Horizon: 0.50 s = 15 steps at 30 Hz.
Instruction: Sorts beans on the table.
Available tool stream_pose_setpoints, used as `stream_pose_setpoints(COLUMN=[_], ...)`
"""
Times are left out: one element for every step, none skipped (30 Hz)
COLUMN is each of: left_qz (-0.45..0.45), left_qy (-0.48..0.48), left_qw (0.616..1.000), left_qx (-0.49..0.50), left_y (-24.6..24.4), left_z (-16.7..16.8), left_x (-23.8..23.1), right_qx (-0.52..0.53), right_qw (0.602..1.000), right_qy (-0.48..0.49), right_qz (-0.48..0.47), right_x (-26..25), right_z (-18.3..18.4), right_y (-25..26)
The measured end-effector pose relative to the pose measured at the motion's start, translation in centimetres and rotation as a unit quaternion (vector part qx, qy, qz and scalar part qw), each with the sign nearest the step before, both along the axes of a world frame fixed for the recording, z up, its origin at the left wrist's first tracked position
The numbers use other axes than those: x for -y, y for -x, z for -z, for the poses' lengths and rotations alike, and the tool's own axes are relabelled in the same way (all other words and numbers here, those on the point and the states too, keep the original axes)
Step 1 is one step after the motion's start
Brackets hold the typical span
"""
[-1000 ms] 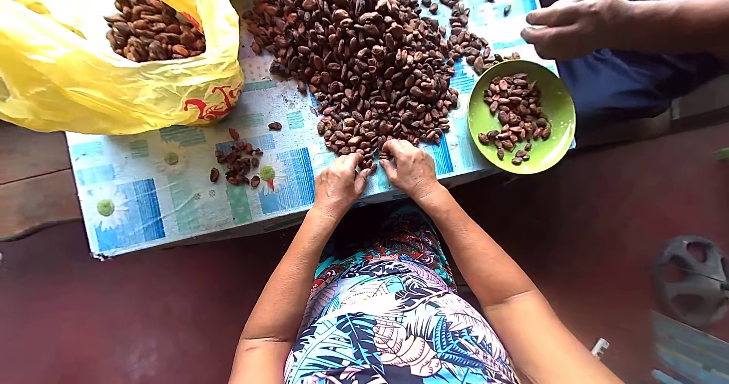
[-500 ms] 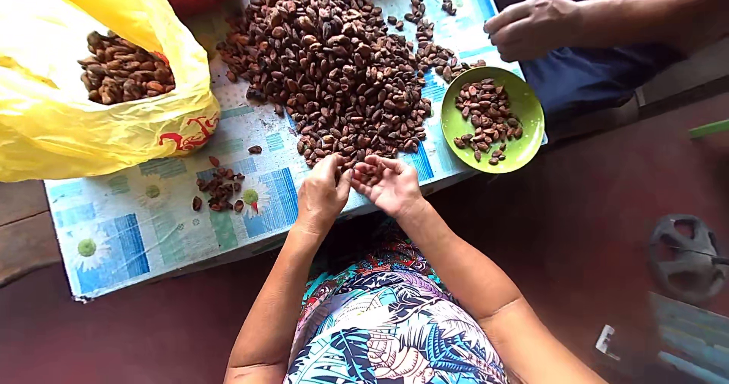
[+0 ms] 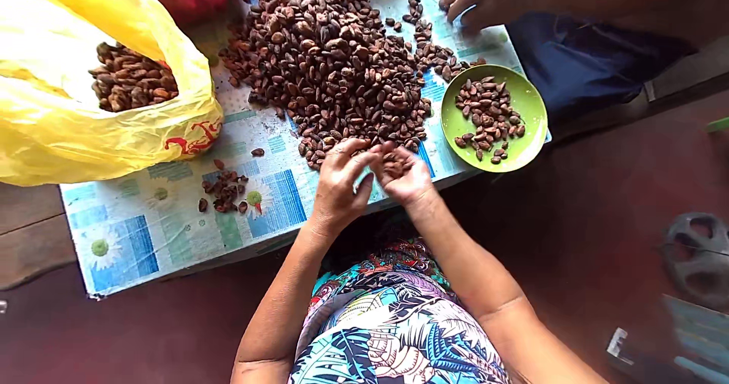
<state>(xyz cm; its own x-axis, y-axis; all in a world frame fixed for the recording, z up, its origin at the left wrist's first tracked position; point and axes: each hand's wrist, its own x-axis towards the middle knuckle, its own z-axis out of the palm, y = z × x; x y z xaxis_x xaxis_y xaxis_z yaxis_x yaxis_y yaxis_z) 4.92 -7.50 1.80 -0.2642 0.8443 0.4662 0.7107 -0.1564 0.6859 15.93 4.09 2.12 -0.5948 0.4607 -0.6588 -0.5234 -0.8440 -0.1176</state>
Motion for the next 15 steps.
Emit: stream_pose_setpoints(left_qz=[-0.021, -0.050, -0.089, -0.135, -0.174, -0.199, -0.210, -0.209, -0.204, -0.197, -0.192, -0.187, -0.176, -0.156, -0.129], left_qy=[-0.006, 0.001, 0.015, 0.036, 0.062, 0.081, 0.092, 0.096, 0.088, 0.075, 0.067, 0.070, 0.082, 0.099, 0.123], left_qw=[1.000, 0.998, 0.995, 0.989, 0.981, 0.975, 0.972, 0.973, 0.975, 0.978, 0.979, 0.980, 0.981, 0.983, 0.984], left_qx=[0.017, 0.030, 0.039, 0.046, 0.050, 0.048, 0.041, 0.033, 0.021, 0.009, -0.001, -0.008, -0.015, -0.021, -0.027], left_y=[1.0, 2.2, 3.3, 4.4, 5.2, 5.8, 6.0, 5.8, 5.5, 5.0, 4.4, 3.8, 3.3, 2.7, 2.2], left_z=[0.2, 0.5, 1.0, 1.6, 2.2, 2.9, 3.5, 4.1, 4.7, 5.2, 5.5, 5.6, 5.5, 5.2, 4.8], left_x=[0.4, 1.0, 1.7, 2.4, 3.1, 3.5, 3.9, 4.1, 4.3, 4.5, 4.8, 5.3, 5.8, 6.2, 6.6], right_qx=[-0.004, 0.003, 0.032, 0.075, 0.126, 0.191, 0.264, 0.341, 0.414, 0.483, 0.536, 0.572, 0.596, 0.616, 0.630], right_qw=[0.999, 0.997, 0.989, 0.974, 0.949, 0.912, 0.862, 0.799, 0.726, 0.654, 0.590, 0.539, 0.499, 0.461, 0.423], right_qy=[-0.029, -0.071, -0.128, -0.197, -0.272, -0.342, -0.411, -0.476, -0.533, -0.575, -0.602, -0.618, -0.625, -0.630, -0.638], right_qz=[0.017, 0.039, 0.063, 0.085, 0.103, 0.118, 0.132, 0.140, 0.130, 0.098, 0.046, -0.016, -0.067, -0.107, -0.130], right_x=[-1.6, -3.5, -5.6, -7.8, -10.1, -12.2, -14.0, -15.5, -16.8, -18.0, -18.8, -19.2, -19.3, -19.0, -18.3], right_z=[-0.1, -0.1, -0.2, -0.1, 0.0, 0.2, 0.4, 0.8, 1.2, 1.6, 2.1, 2.3, 2.5, 2.4, 2.1], right_y=[-1.3, -2.7, -4.1, -5.6, -7.0, -8.2, -9.2, -9.9, -10.5, -10.9, -11.3, -11.4, -11.3, -11.0, -10.6])
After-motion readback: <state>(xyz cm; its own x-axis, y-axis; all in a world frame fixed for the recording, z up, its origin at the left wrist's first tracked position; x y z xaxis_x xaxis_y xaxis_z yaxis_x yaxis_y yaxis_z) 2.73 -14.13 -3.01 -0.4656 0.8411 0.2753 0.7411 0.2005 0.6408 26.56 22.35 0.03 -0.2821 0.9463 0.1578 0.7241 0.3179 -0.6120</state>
